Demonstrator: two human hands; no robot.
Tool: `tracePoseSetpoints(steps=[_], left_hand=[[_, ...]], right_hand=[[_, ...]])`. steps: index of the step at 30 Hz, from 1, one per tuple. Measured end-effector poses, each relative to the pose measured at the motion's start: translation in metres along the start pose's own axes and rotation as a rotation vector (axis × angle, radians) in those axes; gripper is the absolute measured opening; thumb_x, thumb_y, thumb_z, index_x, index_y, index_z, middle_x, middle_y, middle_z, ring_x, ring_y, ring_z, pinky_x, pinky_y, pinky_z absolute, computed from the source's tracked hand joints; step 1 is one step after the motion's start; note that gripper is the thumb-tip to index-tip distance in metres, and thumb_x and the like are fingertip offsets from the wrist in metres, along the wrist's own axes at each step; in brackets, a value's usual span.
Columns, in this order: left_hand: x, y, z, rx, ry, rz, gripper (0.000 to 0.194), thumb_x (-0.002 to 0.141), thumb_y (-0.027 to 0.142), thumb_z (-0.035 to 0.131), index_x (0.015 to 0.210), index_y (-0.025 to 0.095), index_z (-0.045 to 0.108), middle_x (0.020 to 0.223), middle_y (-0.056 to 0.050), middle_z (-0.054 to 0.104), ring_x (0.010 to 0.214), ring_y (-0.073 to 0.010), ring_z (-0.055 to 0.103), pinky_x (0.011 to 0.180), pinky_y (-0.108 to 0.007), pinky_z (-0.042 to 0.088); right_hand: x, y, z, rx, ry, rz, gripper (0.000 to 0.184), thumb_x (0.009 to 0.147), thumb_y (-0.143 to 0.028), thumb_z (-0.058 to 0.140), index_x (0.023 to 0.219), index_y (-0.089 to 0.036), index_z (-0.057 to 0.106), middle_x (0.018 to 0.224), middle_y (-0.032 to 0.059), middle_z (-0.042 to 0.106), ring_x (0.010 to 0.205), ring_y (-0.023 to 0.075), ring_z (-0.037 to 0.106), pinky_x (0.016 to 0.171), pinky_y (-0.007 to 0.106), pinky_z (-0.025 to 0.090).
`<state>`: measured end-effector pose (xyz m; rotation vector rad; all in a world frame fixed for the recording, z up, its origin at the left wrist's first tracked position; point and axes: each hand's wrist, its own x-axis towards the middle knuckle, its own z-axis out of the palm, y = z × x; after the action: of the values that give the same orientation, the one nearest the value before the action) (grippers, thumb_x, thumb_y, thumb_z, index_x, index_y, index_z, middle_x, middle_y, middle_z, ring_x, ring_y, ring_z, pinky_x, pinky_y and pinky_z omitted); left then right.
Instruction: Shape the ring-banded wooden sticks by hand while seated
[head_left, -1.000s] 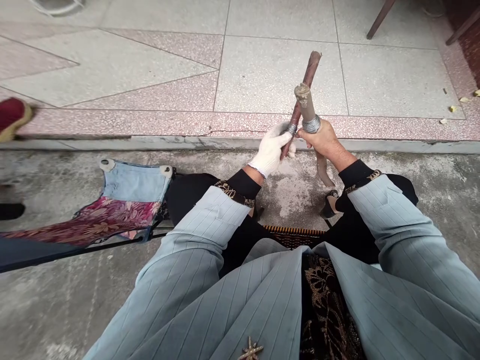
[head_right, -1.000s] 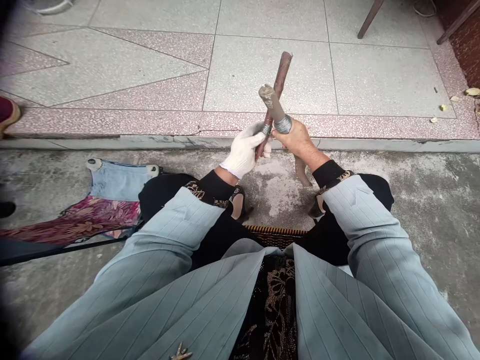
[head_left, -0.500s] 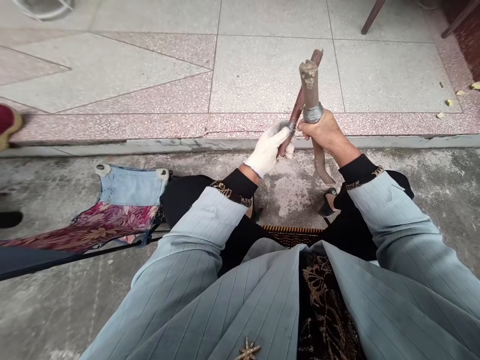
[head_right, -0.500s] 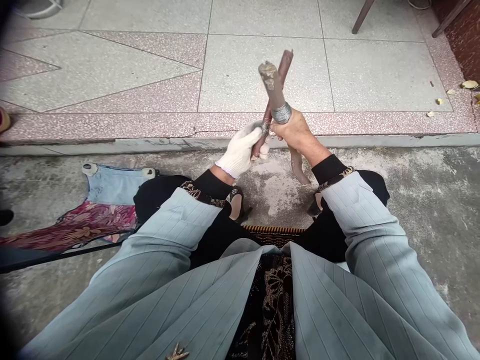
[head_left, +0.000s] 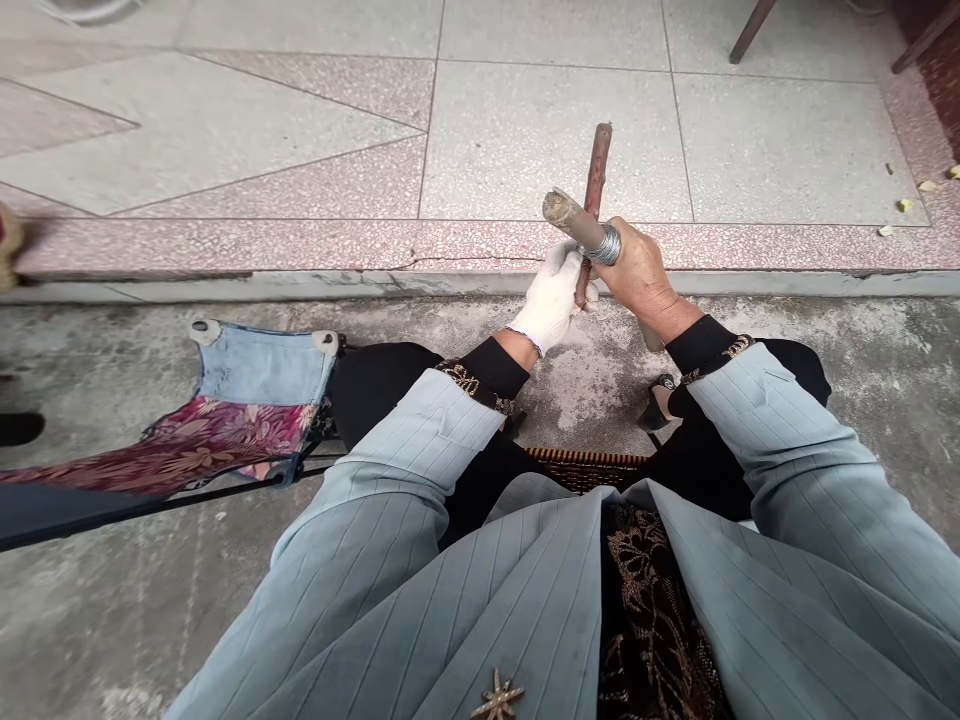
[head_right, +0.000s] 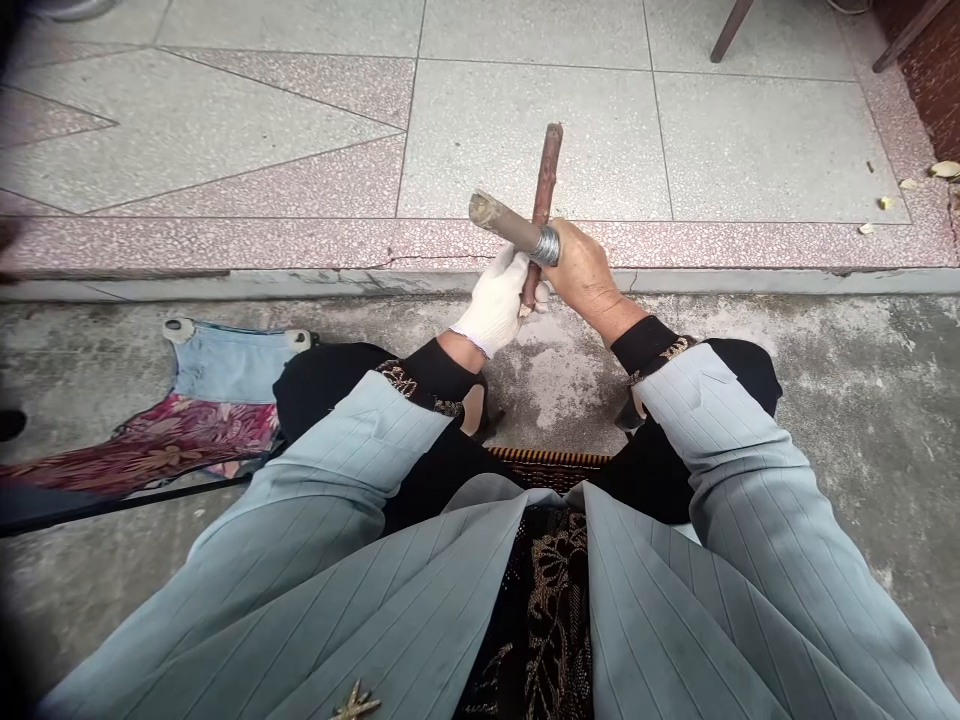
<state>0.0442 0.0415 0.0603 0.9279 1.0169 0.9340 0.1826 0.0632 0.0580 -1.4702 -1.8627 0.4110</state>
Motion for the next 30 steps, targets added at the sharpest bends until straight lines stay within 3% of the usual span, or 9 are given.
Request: tracePoseSetpoints(steps=[8,16,19,21,23,25,27,30], left_hand=[[0.005,-0.003,0.001,0.093,-0.04,0.014,0.029,0.099,0.042,0.048,0.118,0.02,0.048,0.058,0.006,0.052,0.044,-0.0072,0.048,0.048,-0.019,0.042],[0.008,-0.006,0.0,0.079,-0.124,-0.008,0.02,0.096,0.034,0.053,0.109,0.02,0.049,0.066,0.005,0.051,0.043,-0.0066,0.048,0.048,-0.021,0.042],[0.013,-0.01,-0.006,0.169,-0.085,0.039,0.021,0.094,0.031,0.053,0.112,0.02,0.051,0.072,0.0,0.057,0.055,-0.0117,0.058,0.058,-0.026,0.049],[0.016,-0.009,-0.01,0.259,-0.042,0.136,0.025,0.092,0.026,0.055,0.115,0.02,0.051,0.083,-0.004,0.063,0.078,-0.0186,0.066,0.074,-0.031,0.053],[0.017,-0.006,-0.013,0.327,-0.019,0.251,0.03,0.089,0.02,0.055,0.119,0.019,0.052,0.099,-0.009,0.066,0.105,-0.0244,0.064,0.09,-0.036,0.051],[0.015,-0.003,-0.013,0.366,-0.018,0.32,0.034,0.087,0.016,0.055,0.121,0.018,0.051,0.112,-0.011,0.065,0.119,-0.0268,0.057,0.099,-0.038,0.047],[0.013,-0.002,-0.012,0.383,-0.022,0.322,0.036,0.086,0.014,0.055,0.122,0.018,0.051,0.115,-0.011,0.064,0.12,-0.0271,0.056,0.1,-0.038,0.047],[0.011,-0.003,-0.01,0.332,-0.014,0.234,0.038,0.087,0.017,0.058,0.125,0.019,0.05,0.104,-0.01,0.065,0.103,-0.0245,0.063,0.088,-0.034,0.051]], right_hand=[[-0.002,0.008,0.011,-0.001,0.008,-0.04,0.035,0.09,-0.053,0.054,0.105,-0.022,0.059,0.092,0.0104,0.066,0.099,0.0311,0.065,0.078,0.042,0.051],[0.003,0.016,0.006,-0.061,0.024,-0.061,0.028,0.083,-0.048,0.063,0.093,-0.022,0.059,0.09,0.0101,0.068,0.092,0.0295,0.066,0.077,0.041,0.051],[0.002,0.015,0.01,-0.069,0.007,-0.053,0.024,0.078,-0.043,0.066,0.087,-0.023,0.058,0.087,0.0087,0.069,0.086,0.0288,0.066,0.075,0.041,0.051],[0.001,0.014,0.012,-0.046,0.006,-0.041,0.023,0.078,-0.043,0.064,0.085,-0.023,0.056,0.085,0.0071,0.069,0.083,0.0276,0.065,0.074,0.041,0.052],[0.001,0.016,0.013,-0.009,0.02,-0.016,0.023,0.077,-0.043,0.064,0.084,-0.023,0.055,0.081,0.0054,0.068,0.08,0.0262,0.065,0.074,0.041,0.052],[0.003,0.019,0.011,0.013,0.037,0.012,0.023,0.077,-0.043,0.065,0.082,-0.023,0.055,0.078,0.0047,0.068,0.078,0.0257,0.065,0.074,0.041,0.052],[0.006,0.022,0.008,0.031,0.06,0.032,0.022,0.077,-0.042,0.065,0.08,-0.022,0.054,0.079,0.0054,0.068,0.081,0.0262,0.066,0.075,0.042,0.053],[0.007,0.023,0.005,0.104,0.076,0.047,0.023,0.079,-0.043,0.065,0.08,-0.022,0.056,0.081,0.006,0.068,0.085,0.0263,0.067,0.075,0.041,0.054]])
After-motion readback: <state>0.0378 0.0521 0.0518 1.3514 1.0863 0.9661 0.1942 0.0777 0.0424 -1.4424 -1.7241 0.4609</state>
